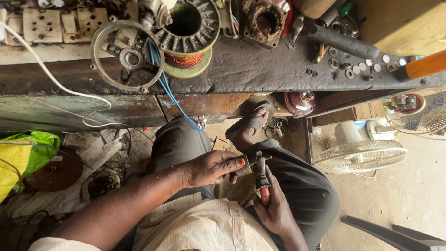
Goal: The person uses pliers to manipulate a small cylindrical electrical component, repeatedly gripping and adjusting its parts. They also use a hammer to tap the component on the workbench while holding it with pliers.
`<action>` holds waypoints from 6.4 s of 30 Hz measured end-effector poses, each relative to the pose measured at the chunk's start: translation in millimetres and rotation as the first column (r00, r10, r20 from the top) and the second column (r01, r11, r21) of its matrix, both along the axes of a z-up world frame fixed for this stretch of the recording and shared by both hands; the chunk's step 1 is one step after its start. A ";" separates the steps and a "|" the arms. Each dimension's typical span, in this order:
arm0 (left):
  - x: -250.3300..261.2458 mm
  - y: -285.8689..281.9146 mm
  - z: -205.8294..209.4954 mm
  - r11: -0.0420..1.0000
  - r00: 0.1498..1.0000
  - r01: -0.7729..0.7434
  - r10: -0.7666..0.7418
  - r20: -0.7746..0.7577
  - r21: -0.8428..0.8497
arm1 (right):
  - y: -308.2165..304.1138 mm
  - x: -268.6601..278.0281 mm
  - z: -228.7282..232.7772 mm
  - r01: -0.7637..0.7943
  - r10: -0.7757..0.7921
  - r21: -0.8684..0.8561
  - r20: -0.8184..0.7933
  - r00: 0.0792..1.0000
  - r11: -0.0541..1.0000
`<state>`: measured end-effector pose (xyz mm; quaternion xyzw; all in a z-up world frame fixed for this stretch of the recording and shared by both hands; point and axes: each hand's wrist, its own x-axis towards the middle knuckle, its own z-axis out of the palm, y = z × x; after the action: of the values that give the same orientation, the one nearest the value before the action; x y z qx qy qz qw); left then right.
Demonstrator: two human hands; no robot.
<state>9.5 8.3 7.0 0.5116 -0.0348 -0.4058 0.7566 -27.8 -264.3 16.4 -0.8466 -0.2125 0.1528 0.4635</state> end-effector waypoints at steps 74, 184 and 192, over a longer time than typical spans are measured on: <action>146.4 40.5 94.0 0.746 0.441 -0.590 -0.022 0.897 0.308 | -41.6 294.7 88.2 0.477 -0.175 -0.282 0.684 0.708 0.833; 121.1 21.1 77.7 0.278 -0.088 -0.960 -0.431 0.898 0.039 | 33.3 153.8 189.0 0.017 0.208 -0.229 0.909 0.360 0.973; 26.5 -4.3 113.4 0.480 -0.120 -0.877 -0.214 0.969 -0.003 | 31.2 138.7 196.1 -0.100 0.380 -0.367 0.883 0.276 0.925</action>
<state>36.0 4.0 120.4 0.8604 -0.2084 0.3572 0.2978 110.9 -233.1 212.5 -0.7810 -0.5478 -0.2762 0.1172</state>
